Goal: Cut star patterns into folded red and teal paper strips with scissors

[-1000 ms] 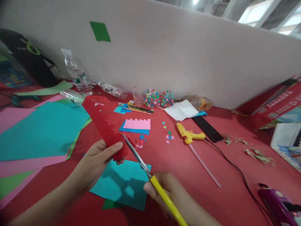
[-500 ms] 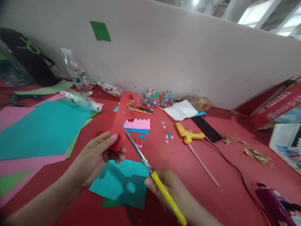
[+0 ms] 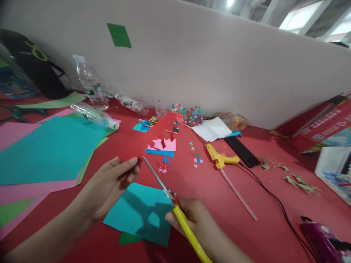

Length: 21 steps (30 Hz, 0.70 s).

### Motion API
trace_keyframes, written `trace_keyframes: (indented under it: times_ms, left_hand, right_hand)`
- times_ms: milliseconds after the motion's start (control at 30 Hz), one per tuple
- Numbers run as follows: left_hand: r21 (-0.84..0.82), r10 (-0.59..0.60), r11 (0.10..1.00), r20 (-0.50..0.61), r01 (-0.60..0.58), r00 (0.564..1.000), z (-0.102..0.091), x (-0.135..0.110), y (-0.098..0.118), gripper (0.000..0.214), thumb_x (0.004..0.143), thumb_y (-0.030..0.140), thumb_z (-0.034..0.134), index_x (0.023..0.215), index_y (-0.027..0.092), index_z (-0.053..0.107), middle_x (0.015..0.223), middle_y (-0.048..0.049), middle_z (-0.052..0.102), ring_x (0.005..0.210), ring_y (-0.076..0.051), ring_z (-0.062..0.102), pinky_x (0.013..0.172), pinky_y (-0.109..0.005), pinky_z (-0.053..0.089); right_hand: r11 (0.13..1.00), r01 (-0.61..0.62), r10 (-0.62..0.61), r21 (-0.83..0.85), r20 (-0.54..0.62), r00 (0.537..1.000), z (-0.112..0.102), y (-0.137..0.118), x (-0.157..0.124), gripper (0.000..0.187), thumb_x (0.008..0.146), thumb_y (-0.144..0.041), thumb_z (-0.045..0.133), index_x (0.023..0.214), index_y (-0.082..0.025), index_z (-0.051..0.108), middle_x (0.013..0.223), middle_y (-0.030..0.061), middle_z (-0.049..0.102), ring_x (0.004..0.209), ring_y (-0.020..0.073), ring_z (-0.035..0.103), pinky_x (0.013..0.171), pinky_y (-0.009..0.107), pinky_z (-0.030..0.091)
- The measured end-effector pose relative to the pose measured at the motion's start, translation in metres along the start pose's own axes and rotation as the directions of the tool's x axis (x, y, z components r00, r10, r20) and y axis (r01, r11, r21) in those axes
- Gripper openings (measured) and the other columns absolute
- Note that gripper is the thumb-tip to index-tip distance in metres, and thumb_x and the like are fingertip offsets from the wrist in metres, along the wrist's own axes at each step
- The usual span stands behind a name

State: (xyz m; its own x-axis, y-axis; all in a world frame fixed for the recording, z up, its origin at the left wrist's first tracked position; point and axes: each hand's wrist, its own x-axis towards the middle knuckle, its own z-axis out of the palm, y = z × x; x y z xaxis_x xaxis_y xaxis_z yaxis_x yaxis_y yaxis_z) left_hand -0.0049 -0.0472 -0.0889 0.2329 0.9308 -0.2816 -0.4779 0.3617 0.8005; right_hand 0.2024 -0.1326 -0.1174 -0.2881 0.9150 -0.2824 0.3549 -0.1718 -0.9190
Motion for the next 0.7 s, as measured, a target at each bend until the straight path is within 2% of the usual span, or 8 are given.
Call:
trace_keyframes:
  times_ms: [100,167,300,433,533,700]
  left_hand:
    - [0.161,0.133,0.978,0.01,-0.133,0.991,-0.001,0.0,-0.001,0.011,0.077,0.024,0.07,0.07,0.016,0.067,0.062,0.0007,0.063,0.056,-0.008,0.054,0.054,-0.017,0.046]
    - [0.213,0.18,0.96,0.038,-0.184,0.983,-0.002,0.0,0.0,0.007,0.078,0.024,0.068,0.075,0.017,0.068,0.065,0.0009,0.065,0.059,-0.01,0.058,0.058,-0.02,0.048]
    - [0.265,0.19,0.941,0.105,-0.212,0.976,-0.001,-0.003,0.001,0.011,0.082,0.024,0.063,0.076,0.016,0.067,0.067,-0.001,0.068,0.058,-0.013,0.062,0.057,-0.025,0.05]
    - [0.3,0.184,0.93,0.125,-0.214,0.975,0.0,-0.003,0.004,0.015,0.084,0.024,0.06,0.074,0.015,0.066,0.063,-0.0011,0.067,0.055,-0.013,0.062,0.054,-0.024,0.05]
    - [0.325,0.184,0.92,0.139,-0.221,0.973,-0.001,-0.003,0.007,0.015,0.084,0.022,0.06,0.072,0.015,0.065,0.062,-0.0008,0.067,0.053,-0.012,0.061,0.051,-0.023,0.049]
    - [0.319,0.164,0.924,0.167,-0.211,0.972,-0.002,-0.003,0.007,0.019,0.085,0.023,0.059,0.068,0.015,0.063,0.061,0.0001,0.065,0.05,-0.01,0.058,0.047,-0.021,0.046]
  right_hand:
    - [1.0,0.003,-0.005,0.03,0.042,0.999,-0.001,-0.001,-0.001,0.053,0.082,-0.07,0.046,0.066,-0.02,0.036,0.055,-0.0073,0.026,0.047,0.0062,0.023,0.044,0.022,0.018]
    - [0.999,0.01,-0.012,0.044,0.055,0.998,-0.001,-0.003,-0.003,0.053,0.083,-0.069,0.046,0.066,-0.02,0.035,0.054,-0.0077,0.025,0.046,0.0057,0.022,0.043,0.021,0.017]
    - [0.999,0.002,-0.008,0.051,0.112,0.994,-0.003,-0.004,-0.006,0.052,0.084,-0.07,0.043,0.069,-0.02,0.036,0.052,-0.0081,0.025,0.043,0.0052,0.022,0.041,0.021,0.017]
    - [0.998,-0.061,0.06,0.002,0.132,0.989,-0.005,-0.008,-0.008,0.057,0.081,-0.076,0.04,0.068,-0.021,0.034,0.051,-0.0077,0.029,0.042,0.005,0.025,0.038,0.02,0.017]
    - [0.996,-0.084,0.078,0.035,0.157,0.985,-0.007,-0.011,-0.008,0.059,0.078,-0.078,0.04,0.066,-0.021,0.034,0.053,-0.0066,0.031,0.042,0.0051,0.026,0.038,0.02,0.018]
    - [0.991,-0.113,0.104,0.065,0.131,0.986,-0.005,-0.013,-0.008,0.061,0.072,-0.082,0.043,0.065,-0.021,0.038,0.048,-0.0071,0.031,0.041,0.0064,0.027,0.039,0.022,0.019]
